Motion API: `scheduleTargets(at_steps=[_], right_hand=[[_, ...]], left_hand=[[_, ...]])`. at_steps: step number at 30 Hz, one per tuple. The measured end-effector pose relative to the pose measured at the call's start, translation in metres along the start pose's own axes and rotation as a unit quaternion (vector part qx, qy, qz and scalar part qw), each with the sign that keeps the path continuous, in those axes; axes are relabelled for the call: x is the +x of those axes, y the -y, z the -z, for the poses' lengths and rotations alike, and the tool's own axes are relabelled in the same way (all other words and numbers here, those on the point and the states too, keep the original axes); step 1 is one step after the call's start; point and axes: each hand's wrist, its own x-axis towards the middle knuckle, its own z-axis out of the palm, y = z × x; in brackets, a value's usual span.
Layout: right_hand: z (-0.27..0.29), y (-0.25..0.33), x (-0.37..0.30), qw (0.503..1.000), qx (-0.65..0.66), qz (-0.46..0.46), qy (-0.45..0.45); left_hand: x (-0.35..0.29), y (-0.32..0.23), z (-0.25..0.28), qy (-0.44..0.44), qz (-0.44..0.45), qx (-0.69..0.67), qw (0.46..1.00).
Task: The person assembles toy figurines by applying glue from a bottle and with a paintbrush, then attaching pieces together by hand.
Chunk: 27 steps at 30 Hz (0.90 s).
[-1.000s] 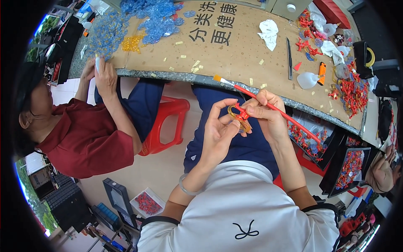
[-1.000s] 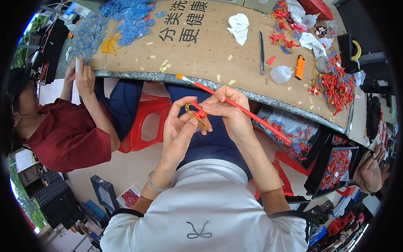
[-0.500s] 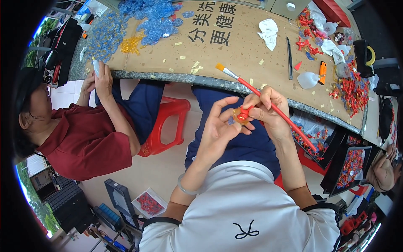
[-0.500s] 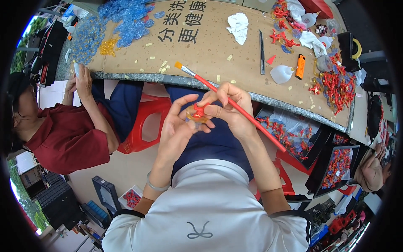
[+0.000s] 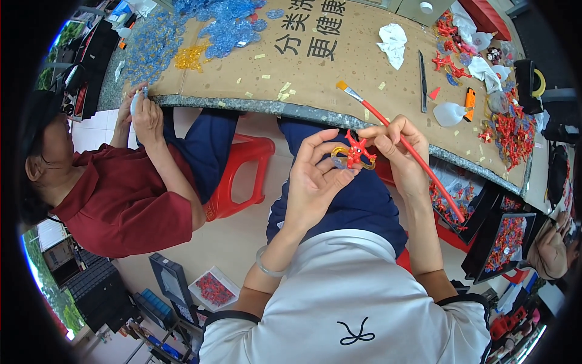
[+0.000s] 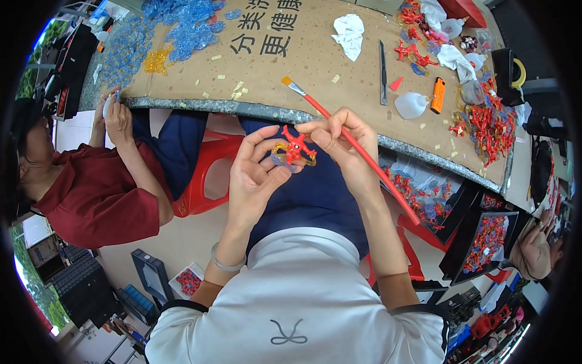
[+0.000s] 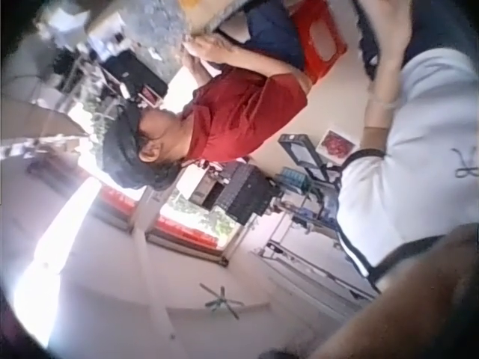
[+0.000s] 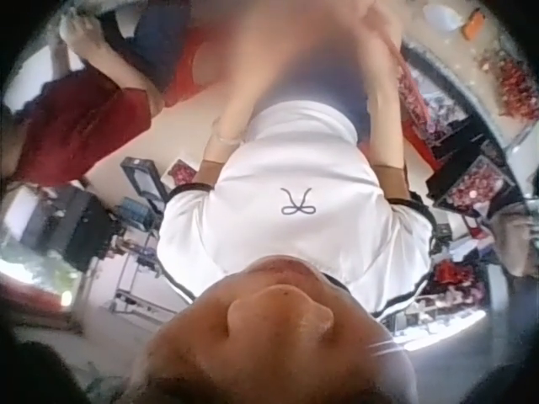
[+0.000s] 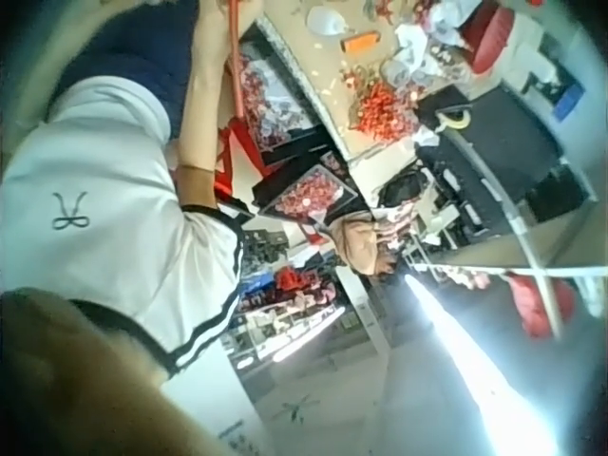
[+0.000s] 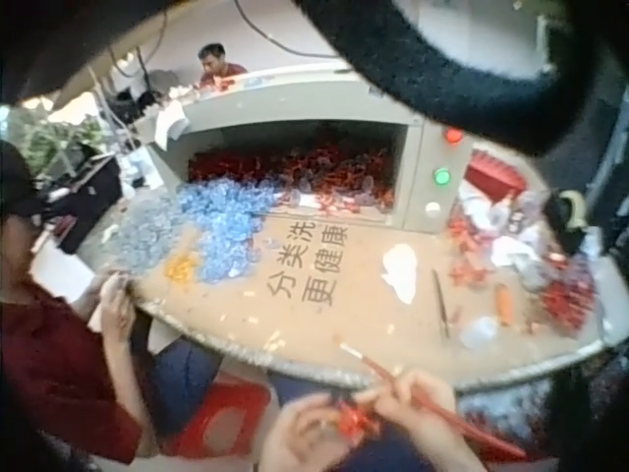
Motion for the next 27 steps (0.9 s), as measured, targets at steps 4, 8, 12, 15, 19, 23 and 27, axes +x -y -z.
scheduleTargets(at_steps=[4,8,12,15,19,23,27], right_hand=[[-0.002,0.003,0.000,1.000,-0.021,-0.017,0.002],[-0.002,0.002,0.001,0.999,-0.029,-0.027,-0.005],[0.000,0.002,-0.002,0.998,-0.011,-0.054,-0.014],[0.000,0.001,-0.003,0.999,-0.027,-0.041,-0.006],[-0.004,0.002,-0.005,0.999,-0.029,-0.037,-0.012],[-0.012,0.008,-0.006,0.999,-0.037,-0.023,-0.014],[-0.011,0.029,-0.006,0.989,-0.116,0.075,-0.053]], left_hand=[[-0.003,0.005,0.000,0.013,-0.035,0.054,0.998],[-0.004,0.004,-0.004,0.007,-0.046,0.068,0.997],[-0.007,0.001,-0.008,0.004,-0.054,0.083,0.995],[-0.009,0.000,-0.010,0.010,-0.047,0.078,0.996],[-0.010,-0.001,-0.013,0.014,-0.036,0.052,0.998],[-0.008,0.002,-0.009,0.015,-0.028,0.027,0.999],[-0.005,-0.003,-0.003,0.014,0.029,-0.034,0.999]])
